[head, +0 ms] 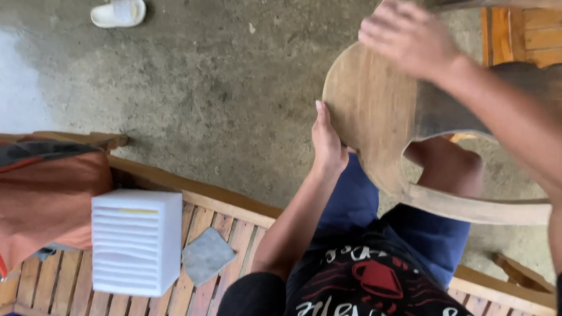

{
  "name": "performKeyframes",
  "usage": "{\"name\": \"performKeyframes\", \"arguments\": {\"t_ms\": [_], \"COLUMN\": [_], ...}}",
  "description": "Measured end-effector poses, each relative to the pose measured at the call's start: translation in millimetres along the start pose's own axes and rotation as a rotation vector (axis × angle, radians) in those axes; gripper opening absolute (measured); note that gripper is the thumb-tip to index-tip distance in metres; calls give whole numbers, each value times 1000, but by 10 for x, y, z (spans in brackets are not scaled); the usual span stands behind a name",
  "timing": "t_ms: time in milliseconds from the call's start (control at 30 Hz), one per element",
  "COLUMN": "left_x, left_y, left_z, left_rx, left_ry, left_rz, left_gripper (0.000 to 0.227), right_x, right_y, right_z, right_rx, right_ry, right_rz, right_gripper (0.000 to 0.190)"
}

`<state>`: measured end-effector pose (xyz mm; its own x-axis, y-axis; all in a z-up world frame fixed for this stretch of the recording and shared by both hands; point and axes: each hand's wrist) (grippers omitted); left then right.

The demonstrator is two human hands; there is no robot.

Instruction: Sanding a wooden chair component by hand using sandpaper to smooth the surface.

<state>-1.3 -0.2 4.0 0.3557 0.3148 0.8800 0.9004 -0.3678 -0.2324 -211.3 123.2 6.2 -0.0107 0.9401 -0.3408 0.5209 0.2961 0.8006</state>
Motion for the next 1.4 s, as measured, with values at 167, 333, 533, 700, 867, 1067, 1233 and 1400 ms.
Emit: {"name": "performKeyframes", "arguments": {"t_ms": [167,333,533,700,867,1067,1233,1400], "left_x": [-48,-224,-169,-404,-341,-340,-413,-375], "left_y": [6,59,210,280,317,328,385,345], "left_z": [30,115,126,208,140,131,198,241], "left_rx": [48,6,102,239,256,253,272,413], "left_ry": [-64,-68,1,33,61,48,40,93], "left_rz": [70,69,319,504,530,558,610,523], "left_gripper": [78,79,78,101,102,105,103,107], "right_x": [209,-53,-562,-794,-521,-669,-642,-300], "right_y": [-231,-152,500,780,257,458,443,254], "right_z": [-24,142,473,623,780,738,615,1285], "right_rx": [-35,-225,-737,-952,-633,-683,-624,-853], "right_ry": [-130,-290,-440,-416,-466,-562,-488,-197], "right_rz": [34,31,199,164,250,171,107,-84], "right_gripper": [70,70,50,35,29,39,30,45]}}
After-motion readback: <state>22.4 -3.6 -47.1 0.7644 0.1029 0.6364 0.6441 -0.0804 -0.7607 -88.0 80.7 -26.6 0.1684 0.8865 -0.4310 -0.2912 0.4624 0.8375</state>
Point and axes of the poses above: each hand's wrist, its own x-axis away from the middle knuckle, its own y-axis out of the back of the hand, z = x × y, and after that the axes turned 12 degrees about -z, right-handed
